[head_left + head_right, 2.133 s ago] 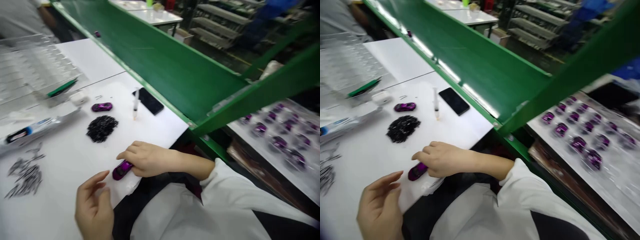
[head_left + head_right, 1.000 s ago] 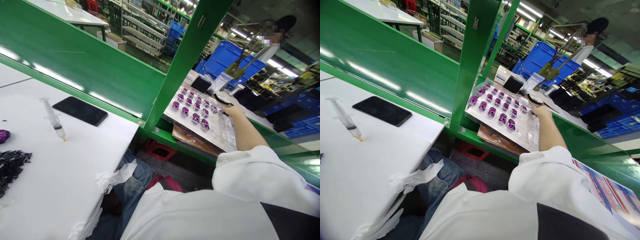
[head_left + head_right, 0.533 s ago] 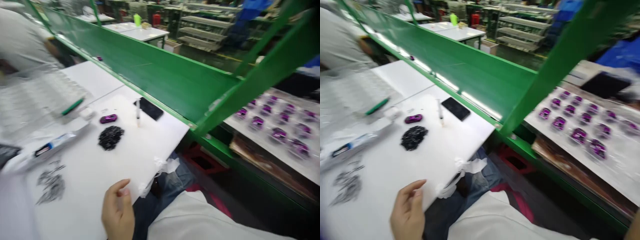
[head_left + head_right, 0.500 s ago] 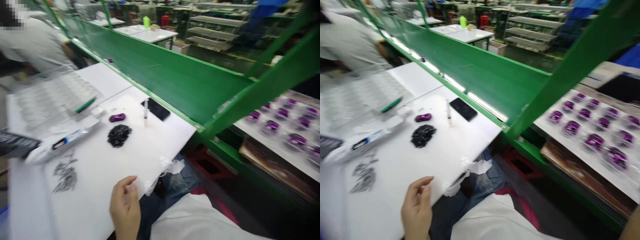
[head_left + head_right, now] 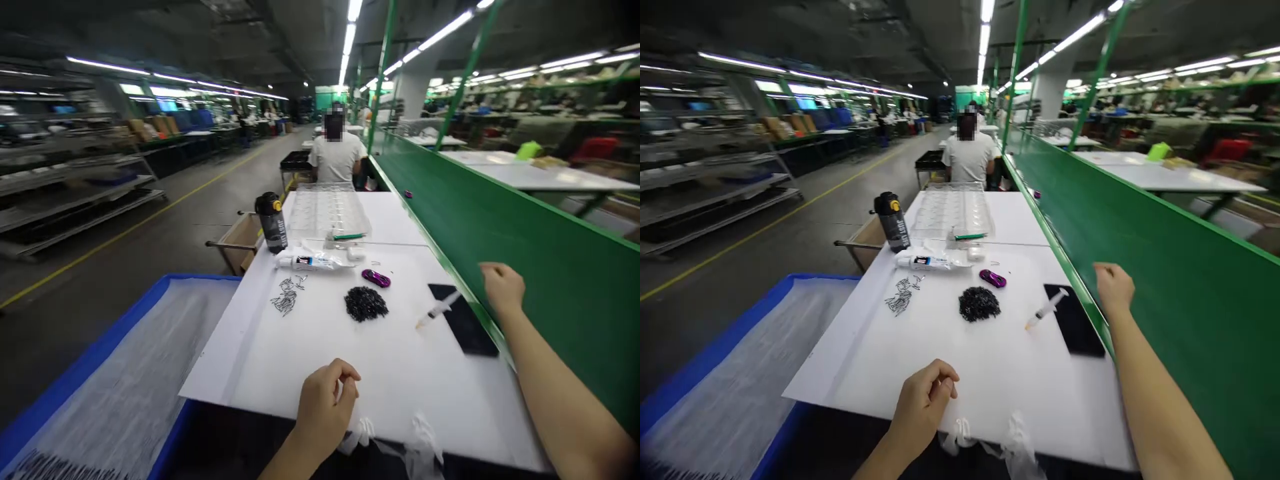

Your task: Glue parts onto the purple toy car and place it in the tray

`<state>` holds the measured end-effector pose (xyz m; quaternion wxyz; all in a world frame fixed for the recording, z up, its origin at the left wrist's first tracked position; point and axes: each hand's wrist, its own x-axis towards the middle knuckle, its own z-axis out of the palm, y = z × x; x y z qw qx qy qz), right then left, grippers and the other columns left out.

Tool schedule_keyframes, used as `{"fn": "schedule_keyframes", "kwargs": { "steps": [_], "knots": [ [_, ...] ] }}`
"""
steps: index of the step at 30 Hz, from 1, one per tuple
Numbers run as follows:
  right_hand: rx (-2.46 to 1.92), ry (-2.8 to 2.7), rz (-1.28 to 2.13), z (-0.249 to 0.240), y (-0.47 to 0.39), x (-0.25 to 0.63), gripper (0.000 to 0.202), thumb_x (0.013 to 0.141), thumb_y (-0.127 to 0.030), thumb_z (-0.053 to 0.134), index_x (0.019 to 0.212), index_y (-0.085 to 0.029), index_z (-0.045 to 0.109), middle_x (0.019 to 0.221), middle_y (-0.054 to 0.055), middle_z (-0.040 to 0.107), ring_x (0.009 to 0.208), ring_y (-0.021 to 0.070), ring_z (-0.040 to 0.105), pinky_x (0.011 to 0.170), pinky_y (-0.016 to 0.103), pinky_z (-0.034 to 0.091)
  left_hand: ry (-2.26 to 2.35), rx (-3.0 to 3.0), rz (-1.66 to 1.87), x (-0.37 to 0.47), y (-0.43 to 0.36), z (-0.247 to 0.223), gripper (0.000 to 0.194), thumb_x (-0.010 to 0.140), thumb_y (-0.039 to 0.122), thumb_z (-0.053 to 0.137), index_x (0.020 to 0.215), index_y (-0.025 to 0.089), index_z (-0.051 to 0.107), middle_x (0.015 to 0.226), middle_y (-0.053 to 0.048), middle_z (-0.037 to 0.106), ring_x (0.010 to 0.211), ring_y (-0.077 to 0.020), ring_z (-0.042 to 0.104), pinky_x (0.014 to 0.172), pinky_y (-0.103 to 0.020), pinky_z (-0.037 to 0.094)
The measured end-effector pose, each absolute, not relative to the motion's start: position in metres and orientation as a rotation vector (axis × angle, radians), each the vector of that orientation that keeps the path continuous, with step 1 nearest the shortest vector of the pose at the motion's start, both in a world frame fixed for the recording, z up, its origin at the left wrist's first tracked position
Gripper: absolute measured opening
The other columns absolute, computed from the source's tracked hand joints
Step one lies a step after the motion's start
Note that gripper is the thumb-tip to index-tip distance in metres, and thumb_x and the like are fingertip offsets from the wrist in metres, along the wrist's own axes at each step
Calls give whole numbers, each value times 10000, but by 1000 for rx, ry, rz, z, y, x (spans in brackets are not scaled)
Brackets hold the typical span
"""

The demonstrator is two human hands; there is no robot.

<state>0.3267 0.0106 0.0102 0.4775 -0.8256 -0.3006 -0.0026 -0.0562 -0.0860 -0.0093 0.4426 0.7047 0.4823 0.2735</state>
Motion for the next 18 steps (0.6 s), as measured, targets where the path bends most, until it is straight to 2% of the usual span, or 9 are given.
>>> {"fn": "schedule_keyframes", "kwargs": {
  "steps": [5,7,10,15,18],
  "knots": [
    [-2197,-675,13,-42,8,360,118,820,-144,537,772,-186,636,519,-48,414,501,103,349,595,274,356,1172,1544,643,-56,-80,-8,165,803,202,440,814,188,605,564,43,577,469,-100,339,509,-238,269],
    [-2211,-637,13,-53,6,369,117,831,-179,532,842,-178,649,541,-45,441,520,104,386,608,277,376,1026,1317,668,-57,-73,-5,124,773,198,508,769,167,628,548,33,582,450,-83,319,476,-226,224],
    [-2229,-586,77,-64,7,382,200,862,-314,531,912,-143,622,680,-25,548,588,85,489,614,256,439,735,896,716,-59,-61,-1,99,688,217,617,678,119,618,506,0,570,408,-56,283,428,-221,132],
    [-2231,-565,108,-79,11,398,287,872,-379,518,972,-124,602,852,22,615,723,105,582,666,281,504,571,486,910,-48,-55,-2,255,639,349,613,636,179,422,450,107,259,391,-38,135,395,-183,112],
    [-2202,-617,48,-89,12,406,284,874,-370,520,989,-122,599,881,29,619,745,109,592,678,289,515,512,318,953,-38,-60,-9,256,624,268,635,666,177,400,480,109,230,402,-30,159,396,-157,139]
  ]
}}
